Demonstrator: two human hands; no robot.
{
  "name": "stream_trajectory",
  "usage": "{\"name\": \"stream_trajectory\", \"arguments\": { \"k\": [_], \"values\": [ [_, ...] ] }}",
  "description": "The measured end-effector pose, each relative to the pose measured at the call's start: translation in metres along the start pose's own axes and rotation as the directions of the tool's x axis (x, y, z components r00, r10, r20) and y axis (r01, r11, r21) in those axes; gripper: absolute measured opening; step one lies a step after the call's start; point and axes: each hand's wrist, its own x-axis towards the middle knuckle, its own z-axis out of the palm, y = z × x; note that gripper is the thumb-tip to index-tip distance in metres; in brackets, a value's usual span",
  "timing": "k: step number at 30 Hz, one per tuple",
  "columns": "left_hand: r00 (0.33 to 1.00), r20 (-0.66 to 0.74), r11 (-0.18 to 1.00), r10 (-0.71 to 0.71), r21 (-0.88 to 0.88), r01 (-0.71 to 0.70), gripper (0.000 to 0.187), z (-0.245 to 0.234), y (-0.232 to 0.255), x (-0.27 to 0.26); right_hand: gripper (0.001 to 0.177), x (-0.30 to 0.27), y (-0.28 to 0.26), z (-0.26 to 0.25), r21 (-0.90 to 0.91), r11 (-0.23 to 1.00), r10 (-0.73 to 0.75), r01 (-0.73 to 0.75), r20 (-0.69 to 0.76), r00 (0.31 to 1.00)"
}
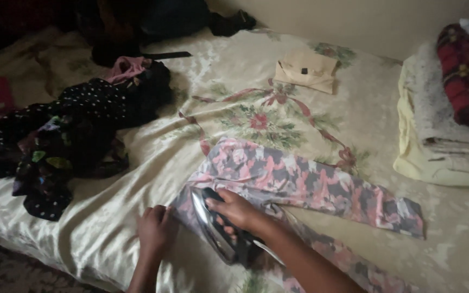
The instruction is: Ironing a pair of camouflage pants on a bed.
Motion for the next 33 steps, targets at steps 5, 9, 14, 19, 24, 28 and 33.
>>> {"name": "stream_trajectory", "arguments": {
  "k": [5, 9, 14, 19, 24, 28, 33],
  "values": [
    [0.999, 0.014, 0.994, -0.050, -0.099, 0.051, 0.033, -0.017, 0.011, -0.006, 0.030, -0.054, 0.028, -0.035, -0.005, 0.999, 0.043, -0.043, 0.068, 0.997],
    [0.992, 0.077, 0.976, -0.098, -0.189, 0.111, 0.036, -0.029, 0.011, -0.004, 0.030, -0.090, 0.029, -0.045, 0.011, 0.990, 0.136, -0.137, 0.055, 0.989],
    [0.975, 0.163, 0.967, -0.150, -0.183, 0.179, 0.042, -0.039, 0.012, -0.002, 0.033, -0.091, 0.029, -0.031, 0.021, 0.992, 0.126, -0.127, 0.038, 0.991],
    [0.947, 0.184, 0.962, -0.263, -0.031, 0.273, 0.044, -0.056, 0.040, -0.003, 0.040, -0.111, 0.017, -0.008, -0.328, 0.944, -0.025, -0.025, -0.149, 0.989],
    [0.967, 0.025, 0.966, -0.252, -0.051, 0.253, 0.043, -0.040, 0.031, -0.016, 0.057, -0.196, 0.026, -0.046, -0.706, 0.708, -0.105, -0.036, -0.156, 0.982],
    [0.976, -0.186, 0.993, -0.112, -0.058, 0.103, 0.041, -0.029, 0.035, -0.023, 0.063, -0.263, 0.097, -0.097, -0.691, 0.706, -0.187, -0.154, -0.391, 0.901],
    [0.980, -0.144, 0.988, -0.134, 0.050, 0.143, 0.040, -0.035, 0.052, -0.017, 0.065, -0.308, 0.257, -0.182, -0.505, 0.791, -0.060, -0.347, -0.627, 0.777]
  ]
}}
